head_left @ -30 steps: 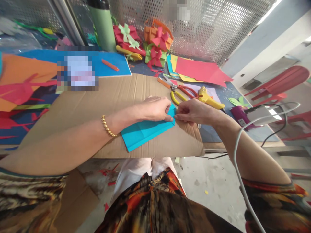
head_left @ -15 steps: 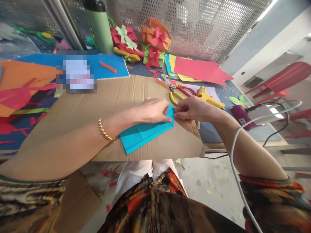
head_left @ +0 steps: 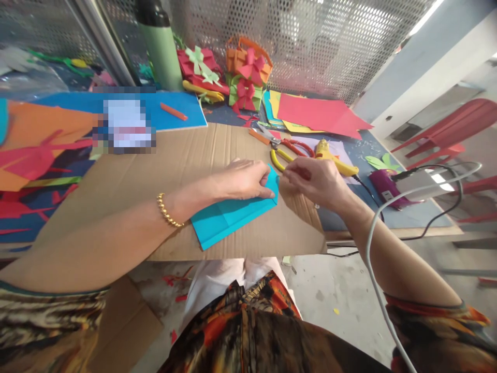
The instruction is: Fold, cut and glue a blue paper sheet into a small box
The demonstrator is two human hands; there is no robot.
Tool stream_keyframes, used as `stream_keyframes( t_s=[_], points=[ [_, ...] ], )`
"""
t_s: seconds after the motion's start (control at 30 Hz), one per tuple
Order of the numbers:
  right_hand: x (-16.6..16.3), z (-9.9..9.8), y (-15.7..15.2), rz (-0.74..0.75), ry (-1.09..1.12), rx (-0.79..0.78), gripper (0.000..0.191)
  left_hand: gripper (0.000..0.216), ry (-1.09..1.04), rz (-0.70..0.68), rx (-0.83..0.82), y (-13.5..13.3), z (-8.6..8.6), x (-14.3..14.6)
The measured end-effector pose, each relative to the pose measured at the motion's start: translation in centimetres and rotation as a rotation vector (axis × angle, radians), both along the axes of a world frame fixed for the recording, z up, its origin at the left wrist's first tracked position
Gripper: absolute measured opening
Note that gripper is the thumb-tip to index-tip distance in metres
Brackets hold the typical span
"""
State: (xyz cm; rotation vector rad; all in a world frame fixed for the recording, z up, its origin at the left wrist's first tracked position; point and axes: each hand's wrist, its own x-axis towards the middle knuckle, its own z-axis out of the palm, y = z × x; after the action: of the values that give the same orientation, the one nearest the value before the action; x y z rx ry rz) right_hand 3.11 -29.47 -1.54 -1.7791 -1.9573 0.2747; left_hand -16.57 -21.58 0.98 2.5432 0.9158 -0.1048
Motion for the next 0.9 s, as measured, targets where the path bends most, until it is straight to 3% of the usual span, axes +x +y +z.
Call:
stream_keyframes(
  t_s=[0.1, 0.3, 0.7, 0.9],
  points=[
    [-0.2, -0.8, -1.9, 0.116, -0.180, 0.103, 0.036, 0.019, 0.002, 0.009, -0.001, 0.0, 0.1, 0.1],
    [-1.6, -1.1, -3.1, 0.111, -0.458, 0.039, 0.042, 0.022, 0.019, 0.018, 0.019, -0.1, 0.1, 0.2],
    [-1.4, -2.3, -2.7, 0.058, -0.420, 0.098, 0.044, 0.022, 0.033, 0.014, 0.012, 0.1, 0.0, 0.2],
    [-1.5, -2.0, -3.7, 0.154, -0.457, 0.097, 0.042, 0.025, 0.003, 0.000, 0.009, 0.1, 0.1, 0.1]
  ],
)
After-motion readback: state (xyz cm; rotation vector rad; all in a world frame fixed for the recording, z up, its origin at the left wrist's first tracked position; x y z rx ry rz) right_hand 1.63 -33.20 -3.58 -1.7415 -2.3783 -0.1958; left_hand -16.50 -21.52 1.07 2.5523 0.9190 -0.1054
